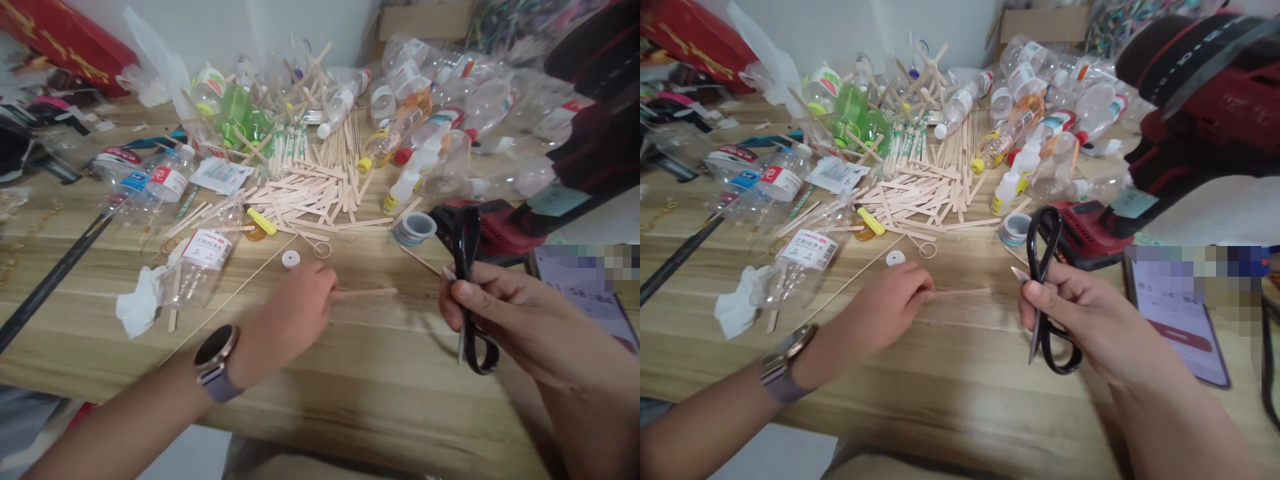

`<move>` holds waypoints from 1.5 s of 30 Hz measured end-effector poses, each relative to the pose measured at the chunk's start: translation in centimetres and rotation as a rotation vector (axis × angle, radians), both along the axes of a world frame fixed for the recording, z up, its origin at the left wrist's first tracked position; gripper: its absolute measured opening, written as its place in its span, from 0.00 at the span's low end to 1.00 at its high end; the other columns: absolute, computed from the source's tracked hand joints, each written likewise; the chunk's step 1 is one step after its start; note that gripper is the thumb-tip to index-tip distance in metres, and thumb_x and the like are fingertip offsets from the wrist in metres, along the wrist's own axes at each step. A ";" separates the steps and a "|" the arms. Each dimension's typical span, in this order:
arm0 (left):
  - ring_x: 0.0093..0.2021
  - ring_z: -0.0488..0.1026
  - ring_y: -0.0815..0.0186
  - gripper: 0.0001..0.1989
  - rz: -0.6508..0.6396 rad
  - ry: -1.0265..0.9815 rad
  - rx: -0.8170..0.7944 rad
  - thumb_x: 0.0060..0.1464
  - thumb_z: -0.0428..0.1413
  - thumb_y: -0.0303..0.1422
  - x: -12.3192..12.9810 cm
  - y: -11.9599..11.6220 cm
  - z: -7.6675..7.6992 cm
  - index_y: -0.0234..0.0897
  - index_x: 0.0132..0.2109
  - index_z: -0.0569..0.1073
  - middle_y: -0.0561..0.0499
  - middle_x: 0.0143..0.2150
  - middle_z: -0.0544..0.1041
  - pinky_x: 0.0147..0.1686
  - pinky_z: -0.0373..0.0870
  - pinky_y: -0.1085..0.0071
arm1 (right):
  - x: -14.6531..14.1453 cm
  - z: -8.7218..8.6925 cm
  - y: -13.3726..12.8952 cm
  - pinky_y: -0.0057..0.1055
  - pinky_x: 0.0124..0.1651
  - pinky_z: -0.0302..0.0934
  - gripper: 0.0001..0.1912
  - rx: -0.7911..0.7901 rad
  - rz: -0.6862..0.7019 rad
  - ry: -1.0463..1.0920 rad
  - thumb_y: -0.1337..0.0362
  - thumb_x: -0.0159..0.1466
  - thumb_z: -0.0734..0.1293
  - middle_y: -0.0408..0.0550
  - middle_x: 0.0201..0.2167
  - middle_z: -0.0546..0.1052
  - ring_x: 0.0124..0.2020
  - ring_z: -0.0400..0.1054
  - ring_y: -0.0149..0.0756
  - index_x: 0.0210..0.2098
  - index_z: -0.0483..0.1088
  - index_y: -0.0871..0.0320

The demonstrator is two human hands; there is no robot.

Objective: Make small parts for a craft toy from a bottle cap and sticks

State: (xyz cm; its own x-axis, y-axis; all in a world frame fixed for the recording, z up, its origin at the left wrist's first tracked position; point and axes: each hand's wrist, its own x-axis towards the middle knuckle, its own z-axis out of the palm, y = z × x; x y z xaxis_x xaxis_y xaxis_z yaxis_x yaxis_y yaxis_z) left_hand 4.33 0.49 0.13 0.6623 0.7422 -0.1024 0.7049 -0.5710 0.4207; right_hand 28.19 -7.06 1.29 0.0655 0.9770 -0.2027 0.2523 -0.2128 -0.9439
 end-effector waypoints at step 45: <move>0.40 0.68 0.61 0.10 -0.317 -0.102 0.251 0.63 0.48 0.23 -4.0 -3.0 -2.2 0.32 0.39 0.74 0.46 0.40 0.73 0.41 0.68 0.65 | -9.1 1.8 1.6 0.32 0.22 0.51 0.07 -0.019 0.725 -1.539 0.73 0.65 0.61 0.51 0.28 0.79 0.28 0.76 0.47 0.38 0.70 0.59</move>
State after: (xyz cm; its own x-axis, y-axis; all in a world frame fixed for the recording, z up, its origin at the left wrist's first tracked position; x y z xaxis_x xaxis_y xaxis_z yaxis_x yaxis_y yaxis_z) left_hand 0.34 -2.54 -2.04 0.8593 0.4938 0.1332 0.4400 -0.8465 0.2997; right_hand 19.12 -5.45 3.09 -0.2270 0.8909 -0.3933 0.9063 0.3410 0.2495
